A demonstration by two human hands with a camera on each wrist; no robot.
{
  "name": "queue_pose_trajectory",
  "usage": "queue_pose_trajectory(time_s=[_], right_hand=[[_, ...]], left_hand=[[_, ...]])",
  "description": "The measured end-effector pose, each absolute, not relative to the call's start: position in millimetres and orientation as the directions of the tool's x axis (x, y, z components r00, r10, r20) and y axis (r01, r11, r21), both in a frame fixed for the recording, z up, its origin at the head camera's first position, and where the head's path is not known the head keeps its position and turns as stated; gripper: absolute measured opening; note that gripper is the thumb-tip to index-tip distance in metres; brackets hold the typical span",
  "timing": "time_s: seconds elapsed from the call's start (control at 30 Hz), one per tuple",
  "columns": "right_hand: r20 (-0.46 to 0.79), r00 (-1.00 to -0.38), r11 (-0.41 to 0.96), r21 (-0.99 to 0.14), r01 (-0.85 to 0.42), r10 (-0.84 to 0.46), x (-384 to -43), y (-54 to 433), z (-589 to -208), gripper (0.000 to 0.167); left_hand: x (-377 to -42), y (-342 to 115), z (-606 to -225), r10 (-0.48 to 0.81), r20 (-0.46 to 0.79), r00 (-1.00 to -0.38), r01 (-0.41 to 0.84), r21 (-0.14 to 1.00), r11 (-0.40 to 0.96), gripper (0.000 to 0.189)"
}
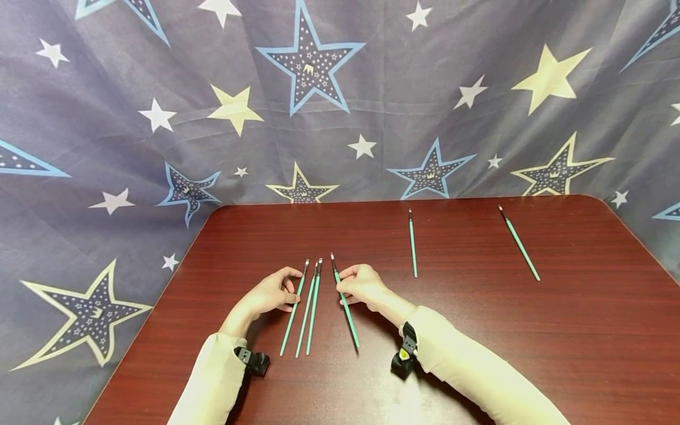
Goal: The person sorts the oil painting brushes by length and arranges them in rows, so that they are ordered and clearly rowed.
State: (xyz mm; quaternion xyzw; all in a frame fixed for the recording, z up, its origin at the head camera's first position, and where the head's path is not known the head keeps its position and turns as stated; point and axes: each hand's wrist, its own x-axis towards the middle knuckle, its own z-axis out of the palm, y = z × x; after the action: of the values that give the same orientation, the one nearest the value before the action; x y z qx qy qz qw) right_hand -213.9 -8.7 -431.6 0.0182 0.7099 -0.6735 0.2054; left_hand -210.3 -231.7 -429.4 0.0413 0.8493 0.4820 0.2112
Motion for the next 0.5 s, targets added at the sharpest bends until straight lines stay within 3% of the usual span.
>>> queue_pose_trajectory(time_s=[0.5], right_hand=[[-0.223, -0.943, -0.013, -0.972, 0.234, -0.247, -223, 18, -426, 0.036]], left_hand=[[-210, -231, -429, 0.258, -0.323, -0.910, -0.141, 0.829, 0.541, 0.050]])
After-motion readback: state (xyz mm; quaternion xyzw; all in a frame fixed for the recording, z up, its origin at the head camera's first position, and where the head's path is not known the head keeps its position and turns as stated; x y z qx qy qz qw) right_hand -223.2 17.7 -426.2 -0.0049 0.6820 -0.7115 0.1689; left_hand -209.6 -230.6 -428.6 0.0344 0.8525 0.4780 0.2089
